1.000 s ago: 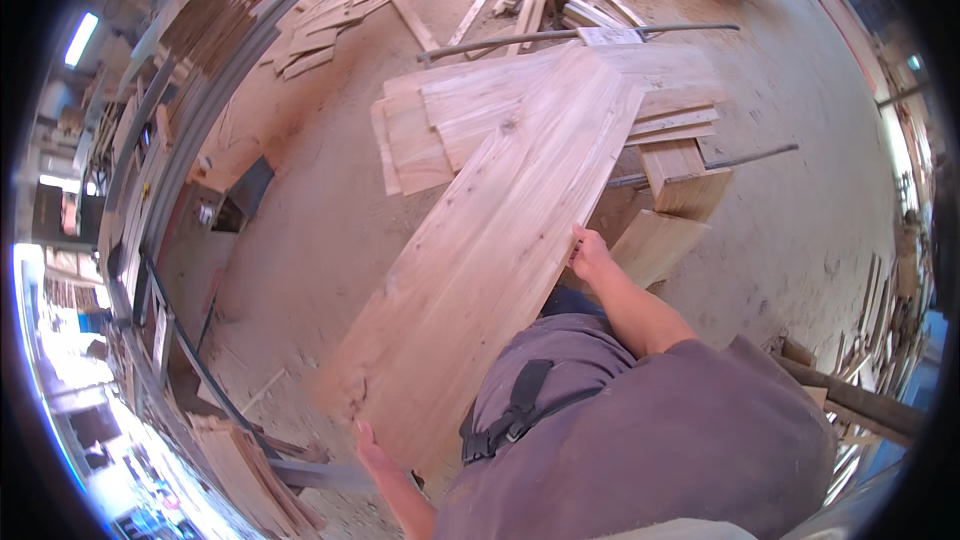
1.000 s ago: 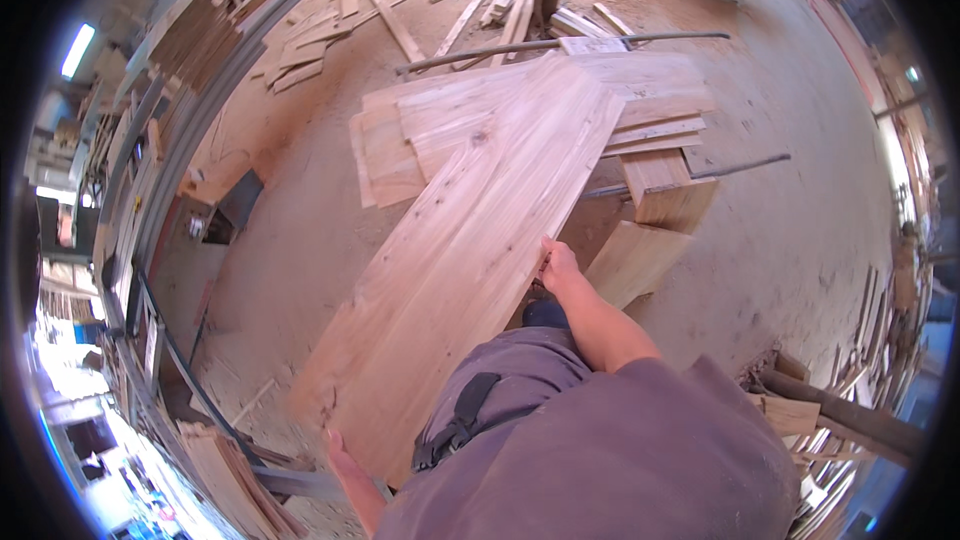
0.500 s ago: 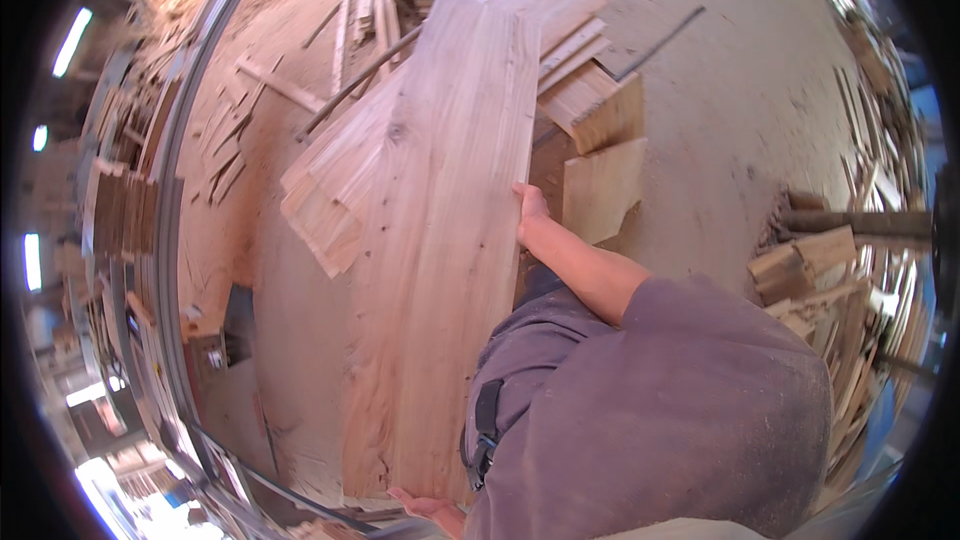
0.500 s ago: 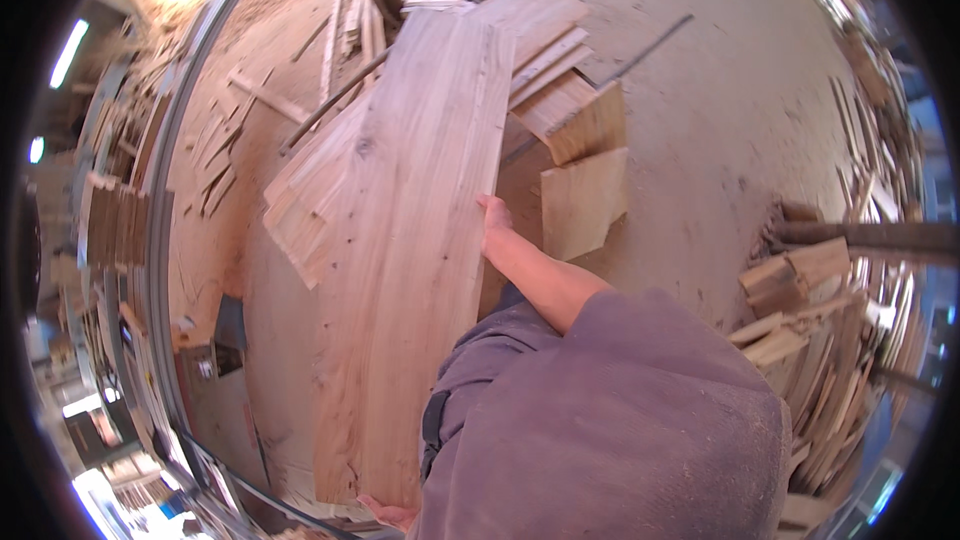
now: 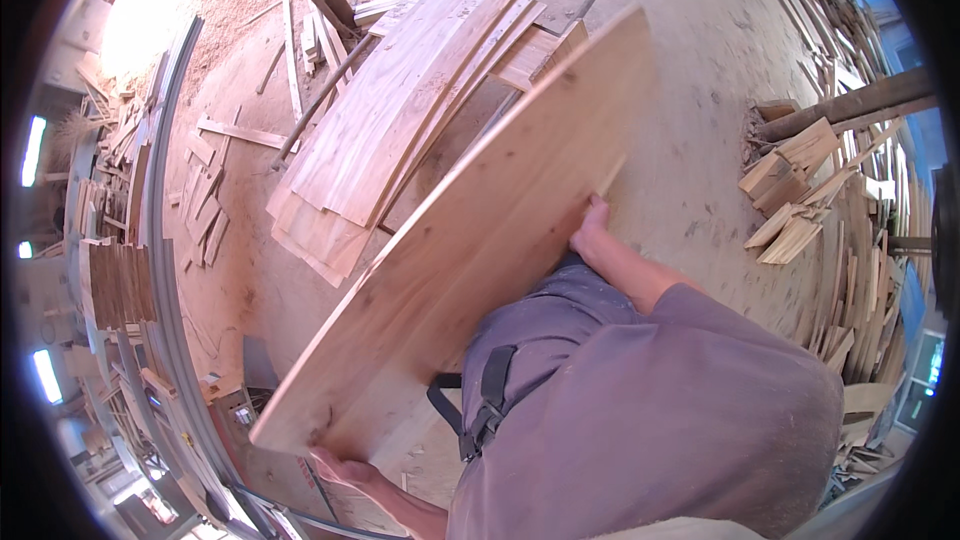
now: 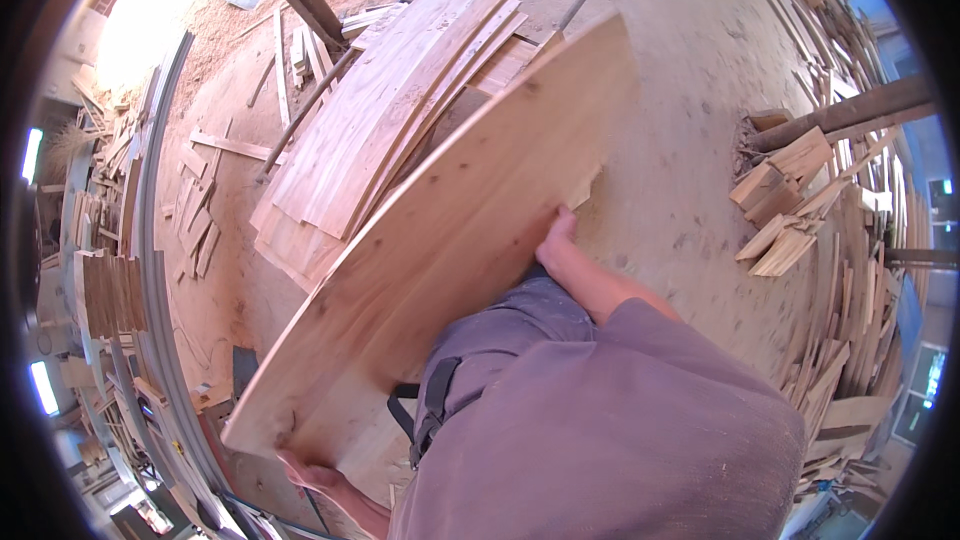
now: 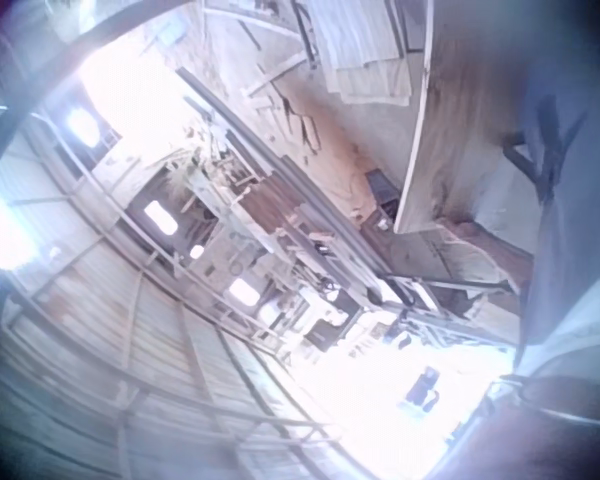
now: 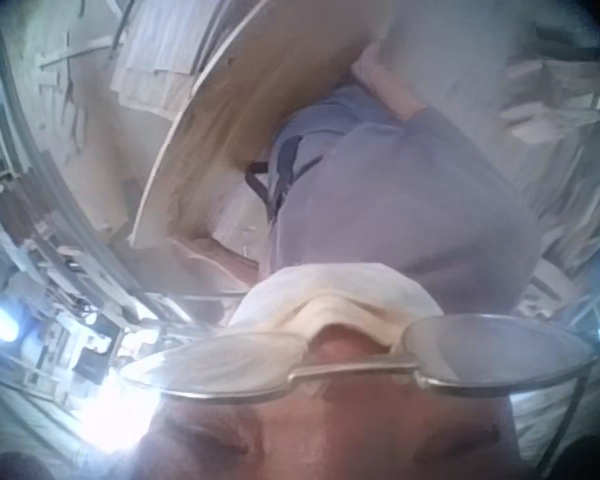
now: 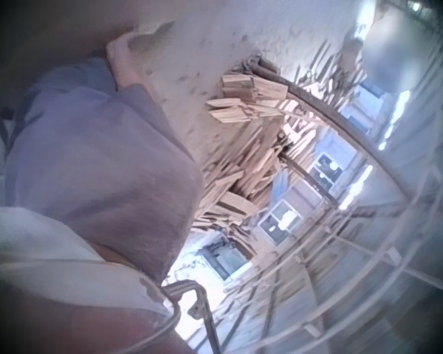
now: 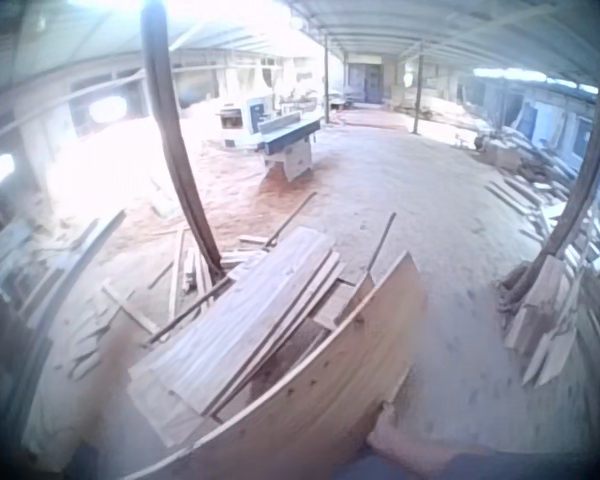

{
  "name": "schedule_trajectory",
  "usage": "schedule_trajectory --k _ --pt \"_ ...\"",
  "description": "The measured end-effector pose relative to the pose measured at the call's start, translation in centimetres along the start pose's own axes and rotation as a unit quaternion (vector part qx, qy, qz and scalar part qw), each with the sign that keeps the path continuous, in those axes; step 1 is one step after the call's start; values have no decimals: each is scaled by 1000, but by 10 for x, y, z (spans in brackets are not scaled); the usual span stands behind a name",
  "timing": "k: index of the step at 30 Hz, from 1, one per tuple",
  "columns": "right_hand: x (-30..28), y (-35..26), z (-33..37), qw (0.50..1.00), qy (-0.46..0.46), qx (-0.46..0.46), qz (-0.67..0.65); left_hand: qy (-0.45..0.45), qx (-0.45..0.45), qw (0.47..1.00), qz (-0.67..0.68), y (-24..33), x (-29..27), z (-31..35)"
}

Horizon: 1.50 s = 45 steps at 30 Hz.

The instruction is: The person stacks wood planks on a work surface, moves them one by one to a different pile, uses a tape measure to check a plank, and positions wood against a metal guide.

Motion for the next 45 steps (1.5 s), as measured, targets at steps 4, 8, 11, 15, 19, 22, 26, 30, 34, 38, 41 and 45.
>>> schedule_trajectory --k 4,8,11,15,19,22,26,30,34,38,41,45 --pt "-31 1 24 997 38 -34 -49 -74 125 987 -72 80 52 -57" --pt "-64 9 14 991 77 -54 -94 -151 210 959 -119 143 111 -97" --pt "-79 15 3 981 131 -33 -139 -199 243 940 -134 202 171 -95" --pt "-112 40 -44 970 129 18 -208 -243 370 883 -157 273 246 -90" --pt "-92 45 -56 960 150 72 -223 -289 442 827 -193 332 325 -59" --pt "-62 40 -63 962 150 87 -209 -349 459 783 -234 357 386 -45" --pt "-38 40 -71 957 213 187 -67 -376 449 756 -291 342 494 -18" --pt "-38 26 -97 978 59 178 96 -306 344 790 -406 326 571 -68" --pt "-29 -27 -84 960 51 166 218 -300 287 761 -499 311 640 -150" --pt "-96 -54 -60 950 102 121 270 -368 229 757 -490 300 690 -194" --pt "-167 -55 -38 900 186 174 353 -350 247 753 -500 265 715 -241" --pt "-250 -36 -1 887 195 189 374 -393 216 759 -472 245 738 -269"
Point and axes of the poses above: each hand's wrist, its own z-axis away from the middle knuckle, its own x-axis out of the palm, y = z × x, the point moved 5 cm from there along -z, towards the middle knuckle, and after that the axes turned 11 degrees about -y, right-handed, at the moved point
